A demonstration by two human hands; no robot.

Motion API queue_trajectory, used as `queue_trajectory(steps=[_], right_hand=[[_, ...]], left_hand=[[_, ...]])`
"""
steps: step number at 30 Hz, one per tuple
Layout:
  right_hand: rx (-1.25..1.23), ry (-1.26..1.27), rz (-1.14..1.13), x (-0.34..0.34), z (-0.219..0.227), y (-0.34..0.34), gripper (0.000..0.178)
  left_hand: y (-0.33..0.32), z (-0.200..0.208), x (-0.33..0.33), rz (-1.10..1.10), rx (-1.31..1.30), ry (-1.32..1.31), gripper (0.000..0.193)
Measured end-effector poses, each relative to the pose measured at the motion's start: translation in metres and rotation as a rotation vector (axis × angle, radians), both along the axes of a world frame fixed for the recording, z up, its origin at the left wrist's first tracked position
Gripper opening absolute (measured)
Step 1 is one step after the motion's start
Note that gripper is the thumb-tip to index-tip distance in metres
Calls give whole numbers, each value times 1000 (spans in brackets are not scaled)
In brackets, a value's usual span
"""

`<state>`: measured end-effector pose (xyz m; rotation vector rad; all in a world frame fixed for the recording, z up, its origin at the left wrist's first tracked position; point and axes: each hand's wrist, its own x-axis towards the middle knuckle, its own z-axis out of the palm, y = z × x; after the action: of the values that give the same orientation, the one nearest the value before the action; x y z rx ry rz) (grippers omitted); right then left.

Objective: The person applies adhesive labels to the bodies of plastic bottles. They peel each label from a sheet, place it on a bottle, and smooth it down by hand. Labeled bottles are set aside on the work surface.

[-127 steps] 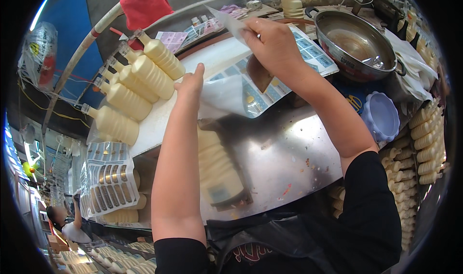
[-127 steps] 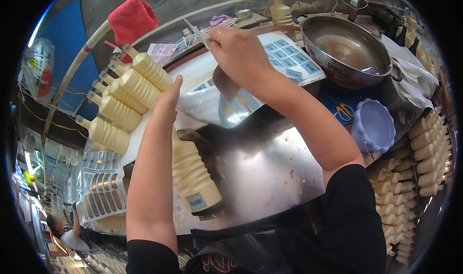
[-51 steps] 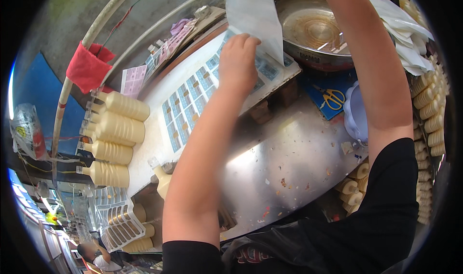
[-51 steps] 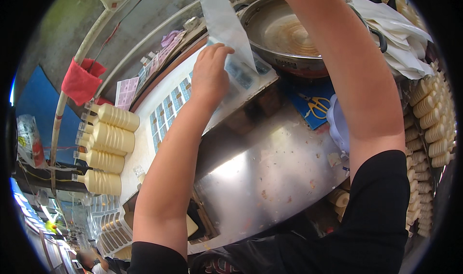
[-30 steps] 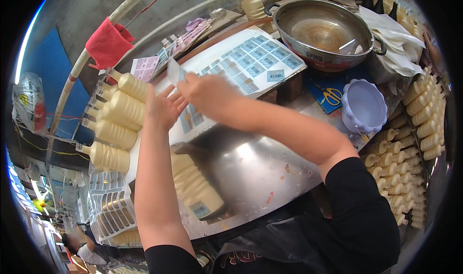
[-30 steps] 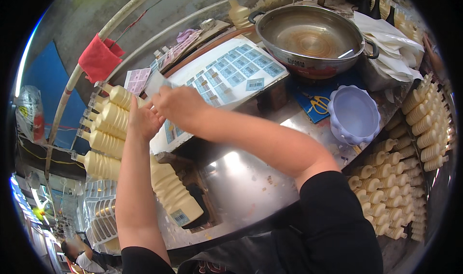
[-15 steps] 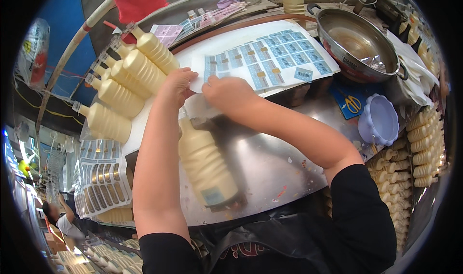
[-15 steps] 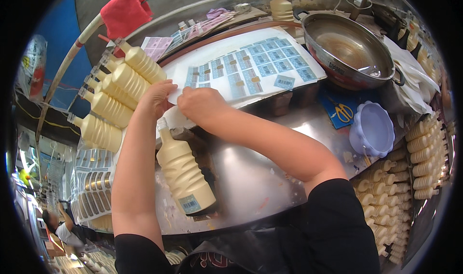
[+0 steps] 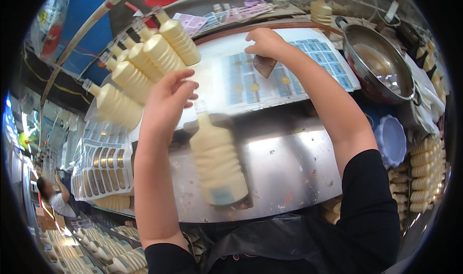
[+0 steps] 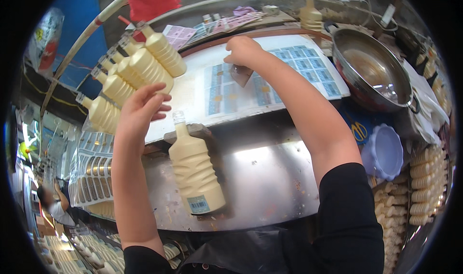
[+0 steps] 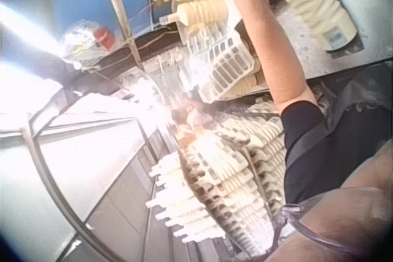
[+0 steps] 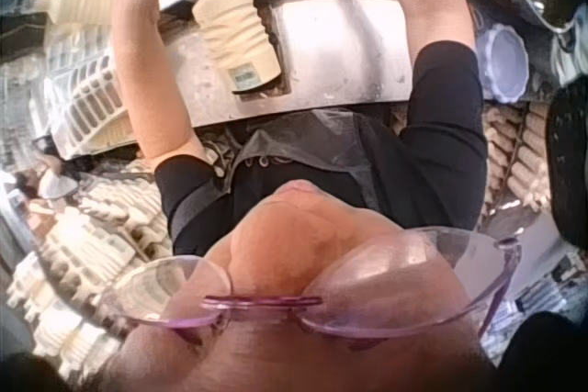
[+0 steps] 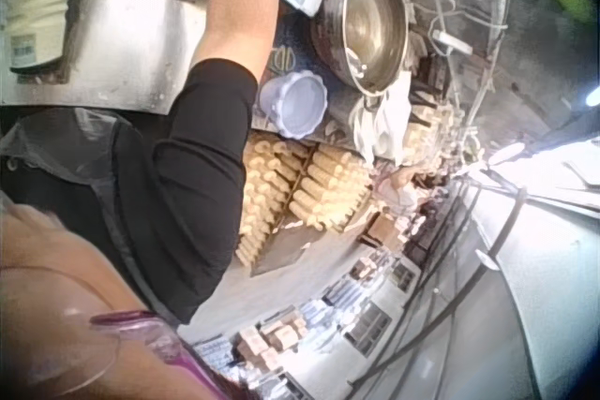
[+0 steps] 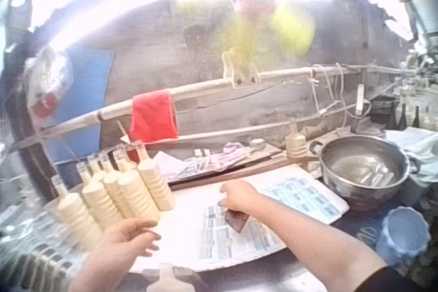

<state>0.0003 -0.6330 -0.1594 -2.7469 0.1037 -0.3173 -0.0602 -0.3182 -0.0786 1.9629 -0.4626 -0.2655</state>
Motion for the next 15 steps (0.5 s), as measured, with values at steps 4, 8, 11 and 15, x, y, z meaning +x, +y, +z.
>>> queue_trajectory(steps=[4,8,11,15], right_hand=[[25,-66,58,57,-55,-14,33],[-23,42,22,78,-78,-10,32],[-147,-65,-20,78,-88,-3,29],[-192,7,-4,80,-76,9,28]], left_hand=[[50,-12,-53,57,-244,20,35],[96,-49,-90,115,-313,96,31],[136,-74,-112,227,-382,196,31],[197,-105,-132,500,-549,220,24]])
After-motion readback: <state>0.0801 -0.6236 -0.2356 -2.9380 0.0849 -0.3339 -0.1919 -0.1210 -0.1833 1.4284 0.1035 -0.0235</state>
